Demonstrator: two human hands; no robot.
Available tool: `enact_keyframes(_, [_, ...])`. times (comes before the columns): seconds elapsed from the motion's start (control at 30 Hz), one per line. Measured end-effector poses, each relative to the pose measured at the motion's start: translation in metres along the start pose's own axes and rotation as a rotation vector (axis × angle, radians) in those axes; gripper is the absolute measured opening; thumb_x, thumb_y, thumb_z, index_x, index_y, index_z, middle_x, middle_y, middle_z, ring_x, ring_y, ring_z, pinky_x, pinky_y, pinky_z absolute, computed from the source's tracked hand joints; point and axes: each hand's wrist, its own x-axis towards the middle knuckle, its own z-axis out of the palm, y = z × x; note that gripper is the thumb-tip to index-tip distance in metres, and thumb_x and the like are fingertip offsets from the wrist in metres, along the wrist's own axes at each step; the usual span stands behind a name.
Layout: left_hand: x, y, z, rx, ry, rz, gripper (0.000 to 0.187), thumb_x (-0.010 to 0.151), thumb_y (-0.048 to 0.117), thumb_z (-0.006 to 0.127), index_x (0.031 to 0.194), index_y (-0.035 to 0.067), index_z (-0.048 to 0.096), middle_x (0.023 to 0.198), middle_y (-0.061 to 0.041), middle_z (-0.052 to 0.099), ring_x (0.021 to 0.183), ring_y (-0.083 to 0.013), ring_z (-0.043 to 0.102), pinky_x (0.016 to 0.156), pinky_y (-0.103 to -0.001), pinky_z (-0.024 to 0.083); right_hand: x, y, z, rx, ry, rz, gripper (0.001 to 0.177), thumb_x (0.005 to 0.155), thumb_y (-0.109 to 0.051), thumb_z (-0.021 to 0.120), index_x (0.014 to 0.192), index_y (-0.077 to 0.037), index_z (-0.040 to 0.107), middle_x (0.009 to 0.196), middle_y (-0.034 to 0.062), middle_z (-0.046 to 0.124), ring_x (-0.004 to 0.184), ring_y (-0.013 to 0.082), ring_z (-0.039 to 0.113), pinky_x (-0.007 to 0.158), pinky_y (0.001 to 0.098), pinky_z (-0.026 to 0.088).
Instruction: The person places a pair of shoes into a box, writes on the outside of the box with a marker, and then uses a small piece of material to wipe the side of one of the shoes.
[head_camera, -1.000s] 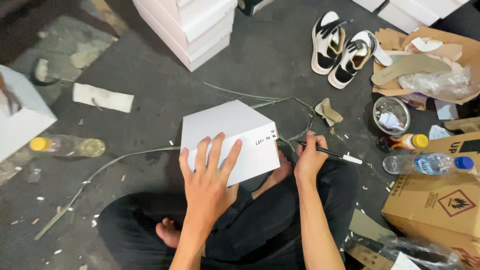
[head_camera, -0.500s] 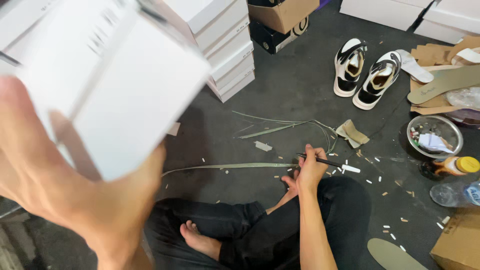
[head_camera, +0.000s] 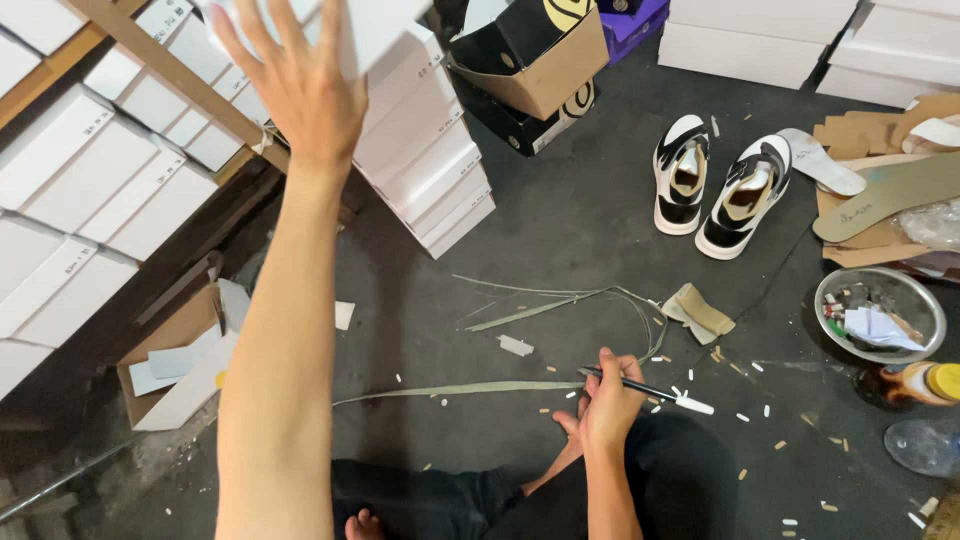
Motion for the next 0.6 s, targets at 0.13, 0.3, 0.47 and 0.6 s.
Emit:
enact_keyframes(0.13, [-0.032,0.009,0.061,0.203,0.038,0.072,0.100,0.072,-0.022,0.073,0.158,0.023,0.047,0.148,-0.029,0.053,0.133,-0.0494,0.056,0.112,-0.067,0.030,-0.031,-0.035,0.017,-0.127,0.115,0.165,0.020,0.090,-0.029,0.063,0.077,-0.024,0.049,0.089,-0.0077,0.055,0.065,0.0068,0.046,0.034,0.0502,0.043])
enact_keyframes(0.3, [-0.036,0.001,0.075,0.164,-0.260,-0.003,0.130,0.088,0.053,0.132,0.166,0.024,0.033,0.158,-0.036,0.038,0.145,-0.0557,0.037,0.113,-0.077,0.022,-0.024,-0.030,0.017,-0.113,0.062,0.187,0.030,0.096,-0.034,0.061,0.078,-0.018,0.043,0.064,-0.0002,0.032,0.054,0.0073,0.036,0.038,0.0433,0.044])
enact_keyframes(0.47, [-0.026,0.007,0.060,-0.035,-0.322,-0.071,0.090,0.106,0.032,0.110,0.166,0.008,0.048,0.156,-0.043,0.031,0.140,-0.0620,0.019,0.108,-0.084,0.010,-0.019,-0.019,0.019,-0.132,0.085,0.198,0.029,0.093,-0.033,0.064,0.074,-0.024,0.043,0.080,-0.0056,0.042,0.066,0.0113,0.036,0.052,0.0514,0.044])
enact_keyframes(0.6, [-0.030,0.001,0.076,-0.072,-0.186,-0.053,0.072,0.101,0.024,0.106,0.156,0.003,0.065,0.154,-0.043,0.038,0.141,-0.0611,0.022,0.111,-0.080,0.004,-0.015,-0.012,0.015,-0.065,0.036,0.154,0.028,0.095,-0.029,0.063,0.076,-0.021,0.044,0.070,-0.0036,0.037,0.053,0.0080,0.031,0.043,0.0492,0.040])
